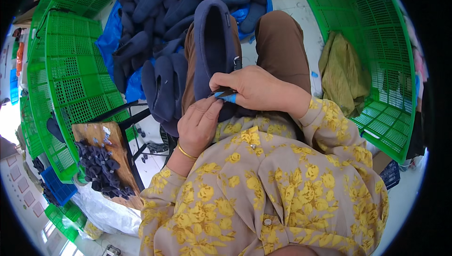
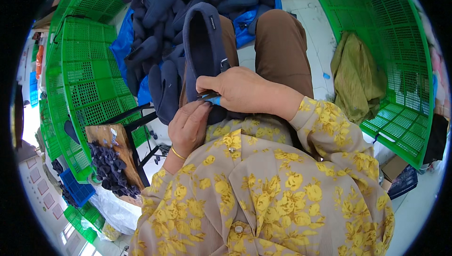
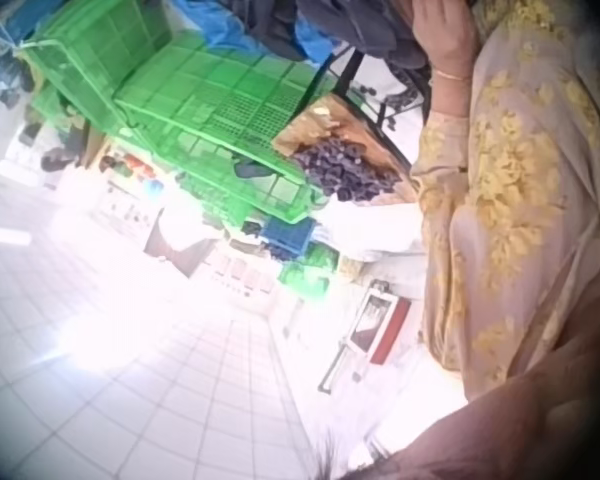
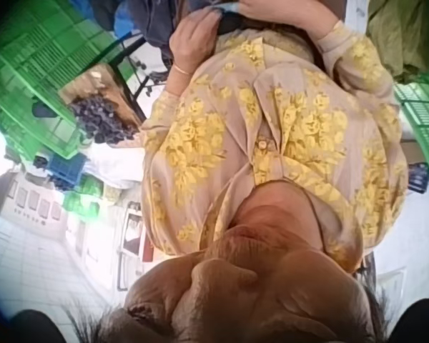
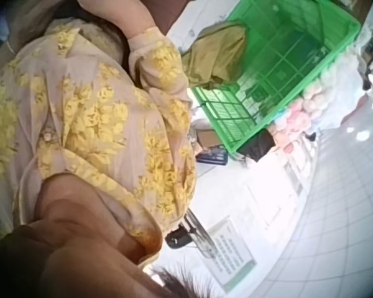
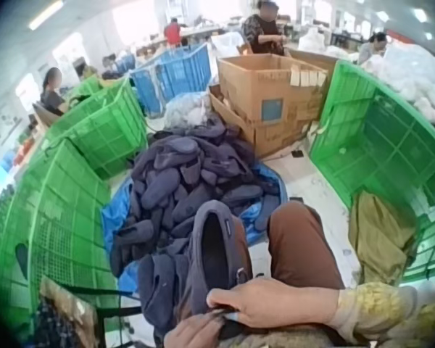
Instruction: The person sits on the floor and uses a blue-handled tool to stitch the opening of a dark blue slip-on shoe. They repeatedly insert the tool, pull the thread, and trim excess material while handling multiple similar shoes from a nearby pile.
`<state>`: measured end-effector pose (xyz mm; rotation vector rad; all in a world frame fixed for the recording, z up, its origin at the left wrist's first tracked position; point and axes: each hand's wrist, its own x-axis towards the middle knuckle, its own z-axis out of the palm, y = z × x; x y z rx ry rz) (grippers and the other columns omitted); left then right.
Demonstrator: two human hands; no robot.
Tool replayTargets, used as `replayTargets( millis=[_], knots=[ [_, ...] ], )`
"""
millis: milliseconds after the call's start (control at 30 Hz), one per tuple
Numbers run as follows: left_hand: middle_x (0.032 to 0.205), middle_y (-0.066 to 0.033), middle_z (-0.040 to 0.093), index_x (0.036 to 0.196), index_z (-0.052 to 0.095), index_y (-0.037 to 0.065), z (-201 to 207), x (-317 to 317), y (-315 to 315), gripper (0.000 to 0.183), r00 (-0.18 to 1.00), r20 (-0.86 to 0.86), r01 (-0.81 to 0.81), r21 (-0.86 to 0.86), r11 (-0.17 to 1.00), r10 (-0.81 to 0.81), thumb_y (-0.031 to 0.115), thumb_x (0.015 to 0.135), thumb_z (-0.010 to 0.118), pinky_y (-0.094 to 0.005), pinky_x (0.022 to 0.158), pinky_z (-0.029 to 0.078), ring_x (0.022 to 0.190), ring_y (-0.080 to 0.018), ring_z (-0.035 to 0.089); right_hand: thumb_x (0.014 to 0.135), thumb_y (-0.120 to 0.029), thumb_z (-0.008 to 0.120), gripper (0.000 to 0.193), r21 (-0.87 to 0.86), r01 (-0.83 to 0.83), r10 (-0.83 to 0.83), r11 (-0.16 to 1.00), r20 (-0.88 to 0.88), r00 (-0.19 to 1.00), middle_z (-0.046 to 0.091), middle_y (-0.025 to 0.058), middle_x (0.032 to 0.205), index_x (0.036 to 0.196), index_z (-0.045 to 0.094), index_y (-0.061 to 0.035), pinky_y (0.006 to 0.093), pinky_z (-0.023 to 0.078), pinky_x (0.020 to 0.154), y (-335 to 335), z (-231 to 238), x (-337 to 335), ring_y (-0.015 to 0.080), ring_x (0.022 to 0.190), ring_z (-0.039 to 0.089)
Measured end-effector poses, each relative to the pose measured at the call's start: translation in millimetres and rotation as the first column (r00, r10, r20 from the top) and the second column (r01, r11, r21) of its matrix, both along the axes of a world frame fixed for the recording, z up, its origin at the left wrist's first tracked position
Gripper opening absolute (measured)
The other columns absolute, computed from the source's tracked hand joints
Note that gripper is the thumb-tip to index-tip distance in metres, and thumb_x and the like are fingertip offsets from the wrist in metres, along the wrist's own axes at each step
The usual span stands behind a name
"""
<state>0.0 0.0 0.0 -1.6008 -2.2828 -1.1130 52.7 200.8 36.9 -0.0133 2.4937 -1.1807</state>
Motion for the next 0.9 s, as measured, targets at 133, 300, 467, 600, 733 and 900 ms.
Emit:
replayTargets(
  millis=[133, 300, 467, 600, 733, 900],
  knots=[
    [0.092, -0.0114, 0.069, 0.093, 0.070, 0.002, 2, -2, 3, 0.025, 1.000, 0.020, -0.013, 0.011, 1.000, 0.013, -0.007, 0.070, 0.073, -0.0320, 0.070, 0.055, 0.080, -0.0265, 0.067, 0.080, -0.003, 0.060, 0.022, 0.109, 0.099, -0.042, 0.989, -0.434, 0.900, 0.063, 0.0108, 0.092, 0.101, 0.062, -0.0120, 0.0393, 0.050, 0.071, -6, -3, 7, 0.0321, 0.087, 0.063],
    [0.092, -0.0100, 0.068, 0.094, 0.069, 0.002, 9, -4, 5, 0.026, 1.000, -0.013, 0.012, -0.036, 0.999, -0.012, -0.008, 0.070, 0.072, -0.0321, 0.068, 0.054, 0.079, -0.0256, 0.066, 0.091, -0.009, 0.058, 0.009, -0.649, 0.250, -0.631, 0.719, -0.458, 0.626, 0.057, 0.0056, 0.072, 0.099, 0.057, -0.0123, 0.0295, 0.041, 0.052, -23, -14, -5, 0.0193, 0.054, 0.051],
    [0.095, -0.0093, 0.068, 0.096, 0.068, 0.003, 4, -6, 4, 0.029, 0.998, -0.035, 0.043, -0.020, 0.999, -0.044, -0.008, 0.069, 0.072, -0.0323, 0.069, 0.054, 0.080, -0.0252, 0.065, 0.102, -0.025, 0.052, 0.013, -0.957, 0.263, -0.382, -0.124, 0.291, 0.877, 0.046, -0.0008, 0.059, 0.101, 0.051, -0.0120, 0.0213, 0.026, 0.042, 4, 37, 15, 0.0045, 0.045, 0.034],
    [0.096, -0.0093, 0.068, 0.097, 0.068, 0.003, 4, -5, 4, 0.029, 0.997, -0.039, 0.061, -0.006, 0.998, -0.061, -0.008, 0.070, 0.072, -0.0323, 0.069, 0.054, 0.081, -0.0252, 0.065, 0.098, -0.015, 0.058, 0.007, -0.942, 0.321, -0.386, 0.098, 0.262, 0.885, 0.051, -0.0009, 0.067, 0.101, 0.056, -0.0090, 0.0212, 0.035, 0.049, 20, 51, 30, 0.0064, 0.057, 0.043],
    [0.096, -0.0100, 0.067, 0.097, 0.067, 0.002, 7, -4, 4, 0.028, 0.998, -0.042, 0.047, -0.001, 0.999, -0.047, -0.006, 0.070, 0.069, -0.0319, 0.070, 0.055, 0.081, -0.0247, 0.066, 0.085, -0.001, 0.061, 0.017, -0.311, 0.185, -0.276, 0.932, -0.280, 0.920, 0.066, 0.0098, 0.085, 0.101, 0.063, -0.0016, 0.0320, 0.050, 0.069, 9, 30, 33, 0.0219, 0.077, 0.064],
    [0.095, -0.0105, 0.068, 0.095, 0.068, 0.002, 6, -6, 5, 0.027, 0.999, -0.002, 0.044, 0.042, 0.998, -0.044, -0.007, 0.070, 0.073, -0.0321, 0.069, 0.055, 0.080, -0.0253, 0.066, 0.070, 0.008, 0.060, 0.034, -0.095, 0.128, -0.151, 0.987, -0.304, 0.941, 0.069, 0.0178, 0.093, 0.102, 0.066, -0.0002, 0.0385, 0.053, 0.076, 3, 9, 38, 0.0353, 0.087, 0.066]
  ],
)
